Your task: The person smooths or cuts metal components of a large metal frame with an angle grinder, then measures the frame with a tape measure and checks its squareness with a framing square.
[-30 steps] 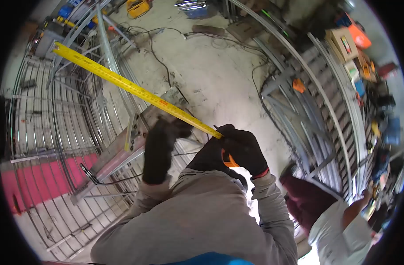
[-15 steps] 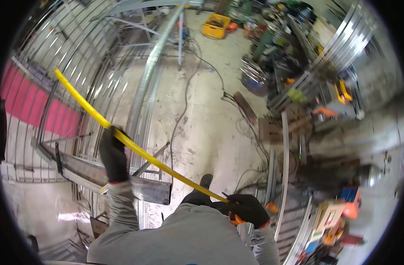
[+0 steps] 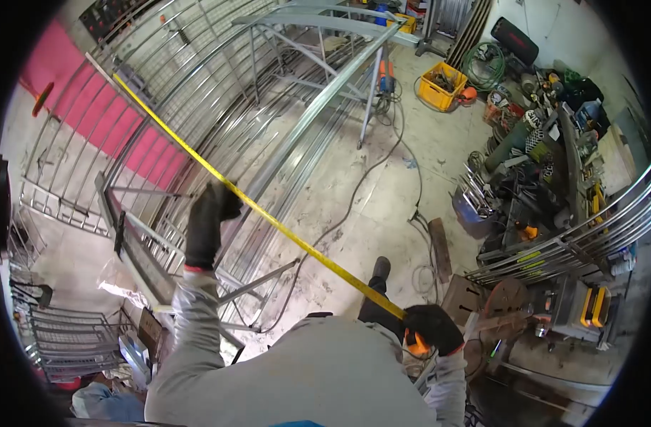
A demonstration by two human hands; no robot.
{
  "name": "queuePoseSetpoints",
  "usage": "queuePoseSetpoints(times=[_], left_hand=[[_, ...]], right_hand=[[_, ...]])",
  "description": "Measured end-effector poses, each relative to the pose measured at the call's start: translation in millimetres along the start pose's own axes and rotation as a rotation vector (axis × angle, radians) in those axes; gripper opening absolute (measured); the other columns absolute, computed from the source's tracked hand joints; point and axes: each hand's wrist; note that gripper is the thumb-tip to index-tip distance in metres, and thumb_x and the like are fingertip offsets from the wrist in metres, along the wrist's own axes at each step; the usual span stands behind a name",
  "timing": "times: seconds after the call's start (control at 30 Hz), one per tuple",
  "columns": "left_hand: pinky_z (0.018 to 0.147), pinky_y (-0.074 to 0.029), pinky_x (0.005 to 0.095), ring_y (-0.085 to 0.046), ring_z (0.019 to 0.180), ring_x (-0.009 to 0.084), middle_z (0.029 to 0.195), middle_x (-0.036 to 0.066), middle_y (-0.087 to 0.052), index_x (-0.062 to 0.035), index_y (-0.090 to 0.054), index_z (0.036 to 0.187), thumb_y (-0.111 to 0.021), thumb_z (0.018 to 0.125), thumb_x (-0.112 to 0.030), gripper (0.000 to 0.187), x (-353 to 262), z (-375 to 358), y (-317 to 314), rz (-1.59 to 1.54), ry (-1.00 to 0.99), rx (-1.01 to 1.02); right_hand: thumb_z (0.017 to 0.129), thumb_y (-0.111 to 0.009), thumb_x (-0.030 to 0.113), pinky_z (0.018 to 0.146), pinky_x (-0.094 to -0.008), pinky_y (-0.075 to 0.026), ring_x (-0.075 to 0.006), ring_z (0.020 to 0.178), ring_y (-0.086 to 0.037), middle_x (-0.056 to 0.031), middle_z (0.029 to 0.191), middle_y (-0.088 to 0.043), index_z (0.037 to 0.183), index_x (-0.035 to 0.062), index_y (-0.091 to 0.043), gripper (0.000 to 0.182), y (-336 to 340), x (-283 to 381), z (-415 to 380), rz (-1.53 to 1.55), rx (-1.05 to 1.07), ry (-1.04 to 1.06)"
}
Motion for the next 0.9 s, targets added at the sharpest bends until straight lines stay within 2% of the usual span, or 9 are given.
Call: queuePoseSetpoints(times=[0.1,0.23,0.33,0.4,0.43,0.53,0.6,0.8,0.9], left_hand=[[0.079,-0.058,0.0341,-0.07,0.084,0.0181,0.095,0.009,-0.074,0.0011,-0.072,0.119,-0.05,0.112,-0.043,0.049,-16.2,8.0,-77.2,-0.105,0.241,0.066],[0.072,-0.053,0.0317,-0.067,0.08,0.0159,0.093,0.007,-0.073,0.0022,-0.072,0.117,-0.053,0.108,-0.023,0.033,-5.4,41.1,-136.1,0.015,0.307,0.018],[0.07,-0.05,0.031,-0.064,0.077,0.0144,0.088,0.005,-0.071,0.003,-0.072,0.112,-0.055,0.106,-0.019,0.028,-20.3,76.2,-161.7,0.401,0.207,-0.062],[0.071,-0.049,0.0305,-0.063,0.076,0.0141,0.085,0.007,-0.069,0.0037,-0.07,0.108,-0.055,0.105,-0.017,0.026,-20.5,102.5,-181.4,0.393,0.28,-0.127],[0.073,-0.05,0.0306,-0.063,0.076,0.0142,0.085,0.007,-0.069,0.0033,-0.071,0.107,-0.055,0.106,-0.018,0.026,-7.1,113.2,-188.8,0.356,0.246,-0.185],[0.074,-0.052,0.0295,-0.064,0.079,0.0136,0.09,0.006,-0.07,0.0018,-0.072,0.113,-0.056,0.107,-0.02,0.028,15.5,155.8,-218.3,0.258,0.223,-0.256],[0.077,-0.056,0.0287,-0.067,0.086,0.0128,0.096,0.004,-0.071,0.0005,-0.073,0.119,-0.056,0.109,-0.026,0.032,32.5,188.7,-242.9,0.157,0.274,-0.251],[0.068,-0.049,0.03,-0.057,0.069,0.0138,0.08,0.006,-0.064,0.0006,-0.067,0.101,-0.058,0.102,-0.015,0.018,58.3,289.4,-323.5,-0.18,0.485,-0.66],[0.067,-0.048,0.0299,-0.056,0.069,0.0128,0.078,0.002,-0.062,0.0002,-0.064,0.096,-0.058,0.104,-0.015,0.019,97.0,312.1,-329.7,0.254,0.238,-0.771]], right_hand=[[0.098,-0.067,0.019,0.065,-0.0287,-0.054,-0.0147,0.074,-0.071,-0.0076,0.083,-0.074,0.097,-0.0035,-0.074,0.024,89.4,7.0,62.2,-0.194,0.038,0.441],[0.094,-0.068,0.012,0.068,-0.0321,-0.057,-0.017,0.075,-0.073,-0.0113,0.082,-0.074,0.099,-0.0017,-0.074,0.016,164.0,118.9,103.7,-0.06,-0.023,0.304],[0.094,-0.069,0.011,0.07,-0.0338,-0.059,-0.021,0.073,-0.074,-0.0134,0.085,-0.076,0.099,-0.002,-0.075,0.015,253.0,174.6,182.5,-0.89,-0.08,1.104],[0.091,-0.071,0.009,0.071,-0.0356,-0.06,-0.0259,0.074,-0.074,-0.0138,0.085,-0.076,0.099,0.0004,-0.075,0.012,294.3,219.9,223.4,-0.854,-0.075,0.932],[0.09,-0.071,0.009,0.07,-0.0361,-0.06,-0.0274,0.074,-0.074,-0.0115,0.084,-0.075,0.098,0.0036,-0.076,0.011,306.6,245.5,237.8,-0.458,-0.029,0.556],[0.088,-0.071,0.01,0.069,-0.0366,-0.06,-0.0262,0.072,-0.074,-0.0099,0.083,-0.075,0.097,0.0045,-0.077,0.011,342.2,315.9,300.0,-1.144,0.098,0.931],[0.085,-0.072,0.01,0.067,-0.0371,-0.06,-0.0259,0.072,-0.075,-0.012,0.083,-0.075,0.095,0.007,-0.077,0.012,372.7,341.1,345.9,-1.103,0.232,0.683],[0.092,-0.072,0.006,0.077,-0.0408,-0.062,-0.0271,0.082,-0.076,-0.0146,0.099,-0.078,0.107,0.0047,-0.078,0.016,386.7,450.2,405.3,-1.34,0.424,1.072],[0.092,-0.072,0.007,0.076,-0.0403,-0.062,-0.0271,0.081,-0.076,-0.0144,0.097,-0.077,0.106,0.0038,-0.077,0.015,400.4,491.9,423.0,-1.184,0.543,0.772]])
Point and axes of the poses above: each hand's wrist, its own z-axis towards the middle knuckle, its own y-axis out of the back of the hand, x = y × z
